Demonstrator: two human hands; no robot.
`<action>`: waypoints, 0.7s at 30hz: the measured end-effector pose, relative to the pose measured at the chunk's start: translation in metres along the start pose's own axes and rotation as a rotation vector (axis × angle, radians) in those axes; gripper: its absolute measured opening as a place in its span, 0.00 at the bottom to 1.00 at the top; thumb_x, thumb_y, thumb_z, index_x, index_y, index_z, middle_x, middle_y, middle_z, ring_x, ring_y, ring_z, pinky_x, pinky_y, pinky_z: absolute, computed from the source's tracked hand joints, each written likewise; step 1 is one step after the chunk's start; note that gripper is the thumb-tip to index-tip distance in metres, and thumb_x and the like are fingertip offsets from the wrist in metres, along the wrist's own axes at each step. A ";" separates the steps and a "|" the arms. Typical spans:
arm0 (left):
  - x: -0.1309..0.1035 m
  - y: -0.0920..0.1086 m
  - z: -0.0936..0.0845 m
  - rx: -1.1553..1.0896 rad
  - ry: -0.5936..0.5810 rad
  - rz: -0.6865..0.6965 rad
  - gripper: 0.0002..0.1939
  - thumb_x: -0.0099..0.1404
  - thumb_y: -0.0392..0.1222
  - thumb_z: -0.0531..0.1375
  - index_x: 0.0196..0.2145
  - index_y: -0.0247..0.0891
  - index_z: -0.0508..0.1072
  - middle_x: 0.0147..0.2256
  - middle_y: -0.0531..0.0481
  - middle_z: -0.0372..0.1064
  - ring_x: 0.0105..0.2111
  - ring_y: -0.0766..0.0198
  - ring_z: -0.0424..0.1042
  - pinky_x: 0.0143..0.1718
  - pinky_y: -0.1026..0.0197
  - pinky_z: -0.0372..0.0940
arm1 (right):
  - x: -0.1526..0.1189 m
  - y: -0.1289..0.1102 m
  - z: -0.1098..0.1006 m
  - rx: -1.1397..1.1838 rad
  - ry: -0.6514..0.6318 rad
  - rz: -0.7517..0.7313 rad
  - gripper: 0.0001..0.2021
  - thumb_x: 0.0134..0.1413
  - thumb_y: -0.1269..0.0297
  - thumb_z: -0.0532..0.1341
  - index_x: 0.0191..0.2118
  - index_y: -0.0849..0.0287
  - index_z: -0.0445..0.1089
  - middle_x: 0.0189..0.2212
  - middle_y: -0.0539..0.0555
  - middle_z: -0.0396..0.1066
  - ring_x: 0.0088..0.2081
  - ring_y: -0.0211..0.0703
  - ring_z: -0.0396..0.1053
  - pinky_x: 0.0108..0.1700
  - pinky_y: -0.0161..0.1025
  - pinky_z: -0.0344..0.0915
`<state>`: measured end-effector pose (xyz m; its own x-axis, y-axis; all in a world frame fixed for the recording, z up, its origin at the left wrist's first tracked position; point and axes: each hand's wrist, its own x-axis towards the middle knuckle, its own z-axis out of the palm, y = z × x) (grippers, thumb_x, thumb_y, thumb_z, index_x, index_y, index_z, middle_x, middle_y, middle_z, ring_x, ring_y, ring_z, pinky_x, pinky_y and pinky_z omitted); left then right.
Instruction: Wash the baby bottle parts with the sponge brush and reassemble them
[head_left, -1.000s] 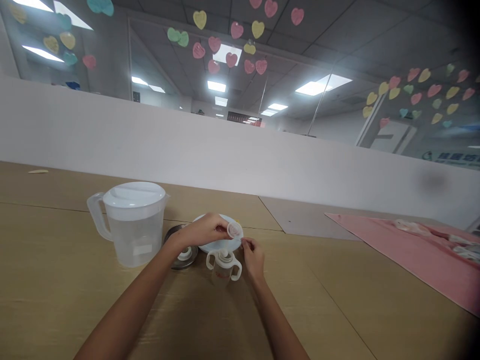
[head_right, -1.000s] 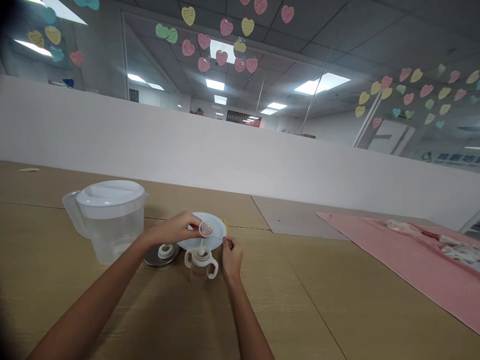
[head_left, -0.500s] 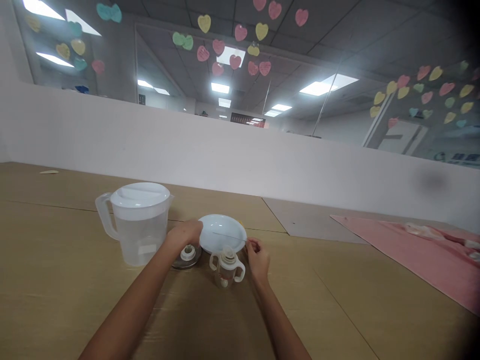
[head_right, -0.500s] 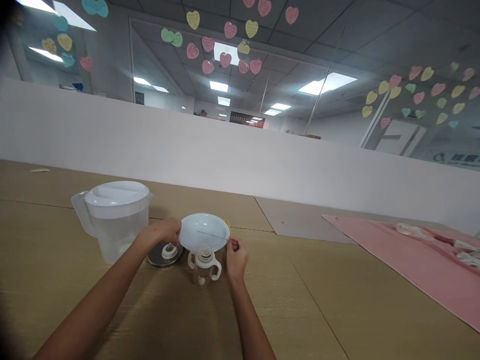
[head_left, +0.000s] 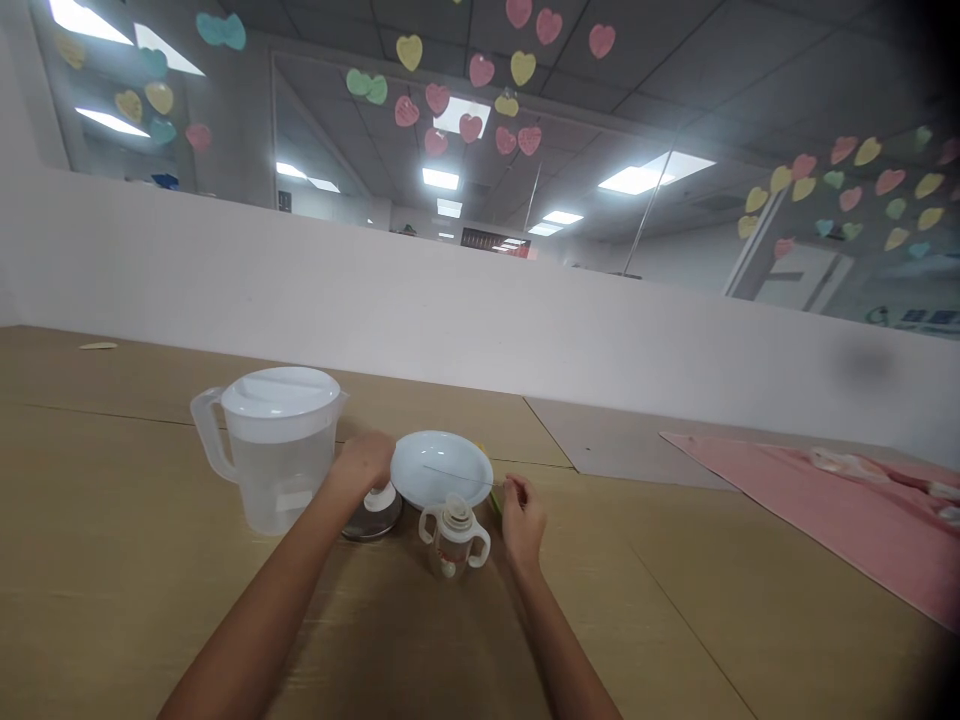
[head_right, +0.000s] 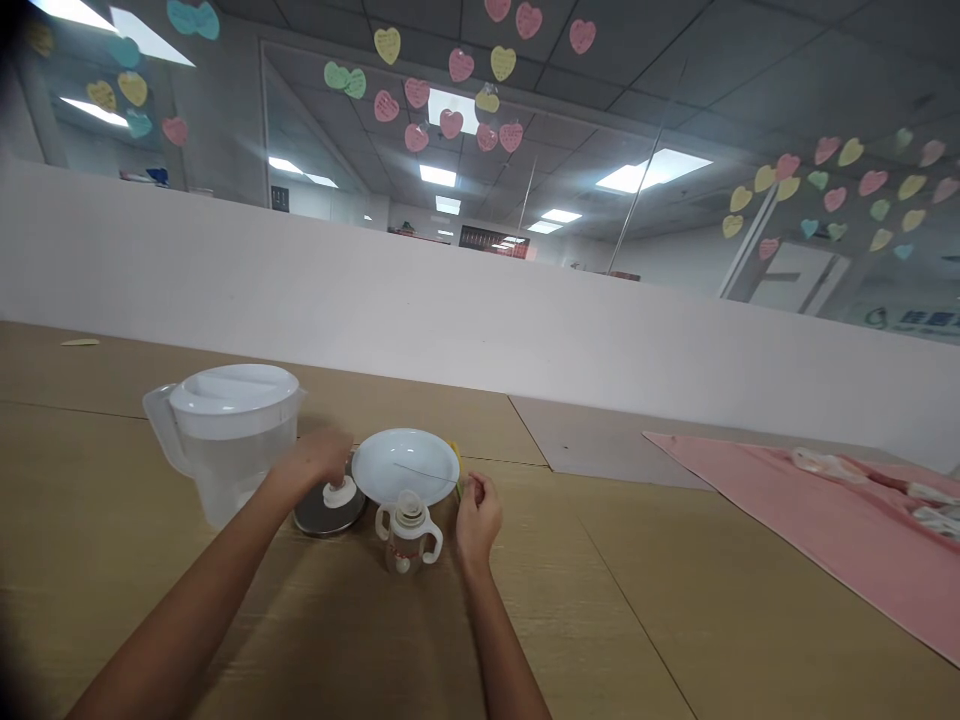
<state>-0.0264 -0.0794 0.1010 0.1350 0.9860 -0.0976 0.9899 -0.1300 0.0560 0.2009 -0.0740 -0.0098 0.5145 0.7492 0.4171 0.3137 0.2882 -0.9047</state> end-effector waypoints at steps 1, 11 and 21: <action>-0.008 0.001 -0.006 0.007 0.032 0.016 0.13 0.46 0.28 0.59 0.32 0.32 0.76 0.35 0.35 0.73 0.36 0.50 0.72 0.32 0.58 0.64 | -0.002 -0.004 -0.002 0.016 0.045 -0.029 0.16 0.49 0.55 0.54 0.35 0.62 0.70 0.33 0.58 0.73 0.35 0.45 0.68 0.40 0.39 0.63; -0.072 0.057 -0.023 0.043 0.276 0.564 0.10 0.61 0.31 0.50 0.33 0.35 0.71 0.36 0.44 0.70 0.35 0.58 0.69 0.34 0.60 0.61 | -0.037 -0.026 -0.009 -0.126 -0.098 -1.110 0.21 0.51 0.61 0.58 0.52 0.61 0.62 0.40 0.61 0.71 0.41 0.50 0.70 0.40 0.47 0.68; -0.057 0.049 -0.022 -0.132 0.321 0.745 0.09 0.65 0.33 0.47 0.33 0.36 0.66 0.32 0.49 0.69 0.30 0.64 0.66 0.29 0.63 0.58 | -0.043 -0.033 -0.002 -0.114 0.095 -1.088 0.24 0.51 0.68 0.62 0.54 0.58 0.60 0.41 0.60 0.71 0.42 0.48 0.71 0.38 0.46 0.73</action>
<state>0.0140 -0.1395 0.1314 0.7162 0.6307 0.2989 0.6298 -0.7685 0.1126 0.1695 -0.1167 0.0026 -0.0239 0.0774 0.9967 0.7063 0.7068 -0.0379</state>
